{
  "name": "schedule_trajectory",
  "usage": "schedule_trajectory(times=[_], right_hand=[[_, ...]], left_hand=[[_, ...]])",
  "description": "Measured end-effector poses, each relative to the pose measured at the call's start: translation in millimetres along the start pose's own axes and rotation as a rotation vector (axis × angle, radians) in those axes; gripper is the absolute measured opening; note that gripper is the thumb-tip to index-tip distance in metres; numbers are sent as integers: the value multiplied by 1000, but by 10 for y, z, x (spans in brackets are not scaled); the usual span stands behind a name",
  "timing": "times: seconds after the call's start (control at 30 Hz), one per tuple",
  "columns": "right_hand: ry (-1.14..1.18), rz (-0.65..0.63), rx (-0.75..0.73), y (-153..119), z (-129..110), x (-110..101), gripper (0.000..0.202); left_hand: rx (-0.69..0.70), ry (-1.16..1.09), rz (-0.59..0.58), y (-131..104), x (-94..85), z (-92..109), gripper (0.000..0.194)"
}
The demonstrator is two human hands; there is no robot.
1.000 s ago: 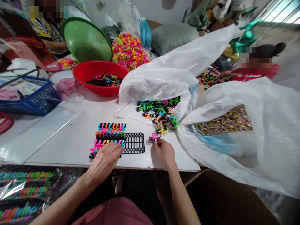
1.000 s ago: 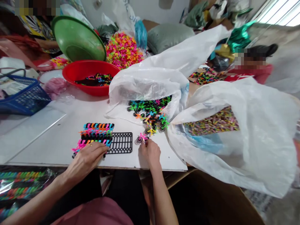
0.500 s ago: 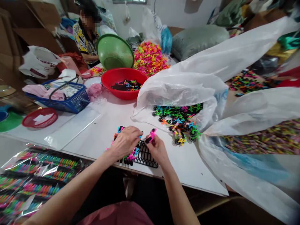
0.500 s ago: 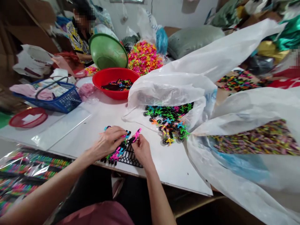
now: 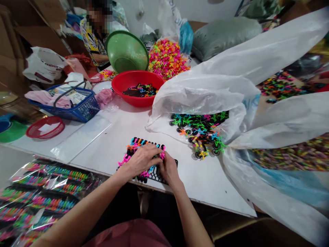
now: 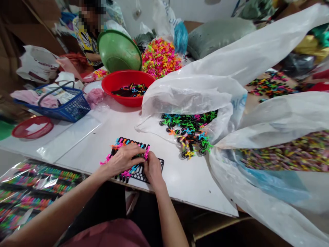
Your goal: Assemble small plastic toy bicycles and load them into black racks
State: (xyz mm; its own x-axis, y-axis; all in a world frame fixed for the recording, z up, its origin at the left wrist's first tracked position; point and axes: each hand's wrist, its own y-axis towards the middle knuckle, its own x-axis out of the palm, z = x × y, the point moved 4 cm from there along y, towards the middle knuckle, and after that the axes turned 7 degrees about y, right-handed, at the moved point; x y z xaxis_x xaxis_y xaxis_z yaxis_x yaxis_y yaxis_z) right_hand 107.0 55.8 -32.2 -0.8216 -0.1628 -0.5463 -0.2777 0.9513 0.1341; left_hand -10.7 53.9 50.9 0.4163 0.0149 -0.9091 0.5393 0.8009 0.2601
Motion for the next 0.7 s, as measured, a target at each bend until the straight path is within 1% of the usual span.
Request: schedule_trajectory(times=[0.1,0.2,0.27,0.4,0.57,0.7], right_hand=[[-147,-19,-2,22,-51,39,25],[-228,-45,9,37,-65,64,23],[-220,-48,-14,27,-54,51,22],[-121,-66,-80,-21,10,-6,20],[-68,-90,-105,-13,59,-43,19],[-140,-156,-93,37,-1,-75,18]], left_hand=[[-1,59,71,6,40,14,18],[-5,80,114,-5,44,29,18],[4,59,111,-21,37,38,17],[21,27,100,-36,21,62,16],[-98,60,67,41,26,87,13],[-174,80,88,96,32,118,10]])
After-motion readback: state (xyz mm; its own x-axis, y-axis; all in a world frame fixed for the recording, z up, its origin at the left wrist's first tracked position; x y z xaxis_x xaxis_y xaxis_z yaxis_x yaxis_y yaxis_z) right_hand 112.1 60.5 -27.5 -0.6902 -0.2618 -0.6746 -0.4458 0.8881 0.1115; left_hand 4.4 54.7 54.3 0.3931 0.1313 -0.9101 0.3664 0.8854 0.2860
